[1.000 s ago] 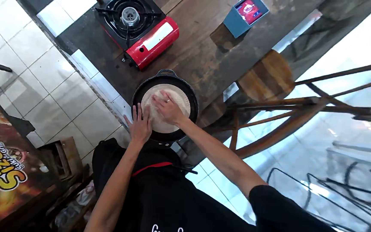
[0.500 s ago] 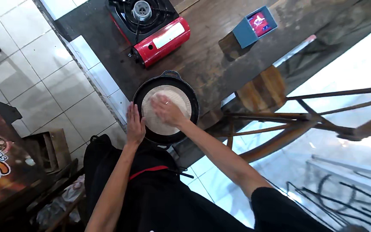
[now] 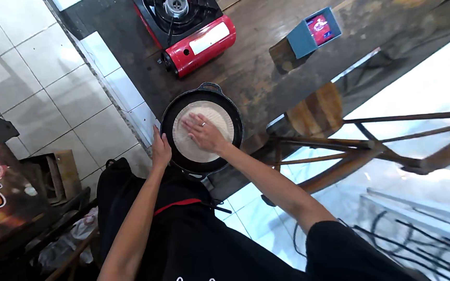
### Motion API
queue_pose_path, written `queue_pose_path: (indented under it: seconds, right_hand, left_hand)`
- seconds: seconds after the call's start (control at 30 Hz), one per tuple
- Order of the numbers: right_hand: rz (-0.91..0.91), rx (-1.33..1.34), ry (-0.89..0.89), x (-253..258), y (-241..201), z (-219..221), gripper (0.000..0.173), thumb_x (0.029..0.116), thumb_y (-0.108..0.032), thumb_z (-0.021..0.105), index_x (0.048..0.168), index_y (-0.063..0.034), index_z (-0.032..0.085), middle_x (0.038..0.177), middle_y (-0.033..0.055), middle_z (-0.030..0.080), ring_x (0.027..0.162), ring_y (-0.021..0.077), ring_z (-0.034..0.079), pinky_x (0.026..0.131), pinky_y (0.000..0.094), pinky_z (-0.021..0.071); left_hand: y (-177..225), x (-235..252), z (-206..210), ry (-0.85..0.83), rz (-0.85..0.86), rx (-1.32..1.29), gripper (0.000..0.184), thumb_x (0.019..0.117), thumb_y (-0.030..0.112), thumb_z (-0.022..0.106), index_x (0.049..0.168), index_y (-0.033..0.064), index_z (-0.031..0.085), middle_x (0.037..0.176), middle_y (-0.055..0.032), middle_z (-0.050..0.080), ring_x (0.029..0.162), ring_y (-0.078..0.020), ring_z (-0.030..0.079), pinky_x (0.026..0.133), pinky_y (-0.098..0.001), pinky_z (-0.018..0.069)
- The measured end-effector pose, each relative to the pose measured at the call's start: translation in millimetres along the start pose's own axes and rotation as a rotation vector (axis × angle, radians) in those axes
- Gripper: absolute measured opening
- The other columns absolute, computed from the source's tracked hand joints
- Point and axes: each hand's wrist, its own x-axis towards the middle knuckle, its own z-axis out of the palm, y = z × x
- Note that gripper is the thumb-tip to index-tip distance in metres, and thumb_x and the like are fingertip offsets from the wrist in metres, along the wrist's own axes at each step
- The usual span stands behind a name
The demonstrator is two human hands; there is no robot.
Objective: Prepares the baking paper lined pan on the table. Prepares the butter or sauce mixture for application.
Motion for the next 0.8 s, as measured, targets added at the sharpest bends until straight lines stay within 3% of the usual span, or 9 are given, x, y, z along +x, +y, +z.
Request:
queue_pose_path:
  seconds: [0.1,0.17,0.23,0.33,0.43,0.5,0.6,0.7,0.8]
  right_hand:
    - [-0.159,0.052,-0.135,-5.0,-5.5,-13.0,0.046,0.1114,-0.029,0.032,0.147,-0.0166,0.058,0.159,-0.0032,0.047,0.154,0.0209,0.032,0.128,0.0483,0.0193]
    - [-0.095,0.007,-0.096,-4.2,2.2,-17.5,0.044,0.1105,-0.030,0.035,0.141,-0.0221,0.065,0.155,-0.0070,0.052,0.153,0.0228,0.034,0.128,0.0518,0.0201]
    - [-0.038,-0.022,-0.069,-7.1,-2.9,-10.8,0.046,0.1095,-0.031,0.034,0.142,-0.0196,0.064,0.157,-0.0023,0.050,0.153,0.0295,0.032,0.127,0.0560,0.0181]
    - [-0.211,0.063,-0.127,-16.3,-24.1,-11.2,0.046,0.1111,-0.027,0.032,0.145,-0.0131,0.060,0.157,0.0007,0.050,0.152,0.0195,0.036,0.128,0.0455,0.0214]
    - [-0.097,0.010,-0.054,-20.3,-14.5,-14.2,0.043,0.1102,-0.028,0.036,0.139,-0.0188,0.066,0.154,-0.0060,0.053,0.152,0.0223,0.036,0.127,0.0501,0.0220]
    - [0.000,-0.007,-0.059,-27.7,-23.5,-6.5,0.046,0.1098,-0.031,0.035,0.144,-0.0182,0.062,0.158,-0.0034,0.048,0.154,0.0283,0.030,0.128,0.0539,0.0183]
    - [-0.105,0.027,-0.104,-34.4,-31.2,-9.4,0.045,0.1113,-0.031,0.033,0.146,-0.0198,0.060,0.158,-0.0066,0.048,0.153,0.0190,0.032,0.127,0.0536,0.0171]
    - [0.061,-0.030,-0.022,-34.6,-24.4,-14.4,0.042,0.1084,-0.033,0.038,0.138,-0.0277,0.068,0.154,-0.0110,0.052,0.153,0.0252,0.034,0.122,0.0693,0.0144]
    - [-0.055,0.023,-0.112,-46.1,-33.3,-10.4,0.044,0.1101,-0.034,0.036,0.144,-0.0250,0.062,0.158,-0.0110,0.048,0.155,0.0189,0.030,0.127,0.0613,0.0124]
  left_hand:
    - [0.4,0.7,0.6,-0.011,-0.014,0.015,0.059,0.1130,0.031,0.028,0.165,0.0095,0.011,0.152,-0.0222,0.048,0.127,-0.0382,0.060,0.105,-0.0567,0.0477]
    - [2.7,-1.1,-1.5,-0.036,-0.039,0.015,0.058,0.1131,0.033,0.027,0.165,0.0112,0.012,0.139,-0.0262,0.058,0.118,-0.0417,0.064,0.100,-0.0597,0.0501]
    - [6.2,-2.2,-1.7,-0.039,-0.071,0.009,0.058,0.1130,0.035,0.027,0.165,0.0148,0.014,0.118,-0.0289,0.067,0.103,-0.0438,0.069,0.089,-0.0617,0.0539]
    - [6.5,-2.1,-0.5,-0.028,-0.077,0.010,0.055,0.1131,0.034,0.028,0.164,0.0154,0.019,0.104,-0.0292,0.068,0.091,-0.0440,0.069,0.081,-0.0616,0.0551]
    - [5.3,5.5,0.0,-0.032,-0.055,0.040,0.054,0.1132,0.030,0.029,0.163,0.0104,0.021,0.102,-0.0287,0.069,0.092,-0.0432,0.070,0.085,-0.0603,0.0549]
    - [5.1,6.3,1.2,-0.022,-0.058,0.052,0.053,0.1133,0.027,0.029,0.163,0.0079,0.023,0.101,-0.0281,0.070,0.092,-0.0424,0.071,0.086,-0.0584,0.0550]
    - [8.0,8.2,0.1,-0.022,-0.056,0.064,0.052,0.1134,0.027,0.029,0.162,0.0080,0.025,0.101,-0.0286,0.070,0.092,-0.0428,0.071,0.086,-0.0594,0.0547]
    - [11.2,9.2,-2.0,-0.043,-0.075,0.076,0.053,0.1134,0.028,0.028,0.162,0.0092,0.024,0.104,-0.0296,0.069,0.095,-0.0450,0.070,0.088,-0.0623,0.0535]
    - [12.6,7.4,-0.8,-0.026,-0.081,0.094,0.052,0.1133,0.028,0.029,0.162,0.0093,0.024,0.103,-0.0289,0.070,0.094,-0.0442,0.070,0.087,-0.0614,0.0541]
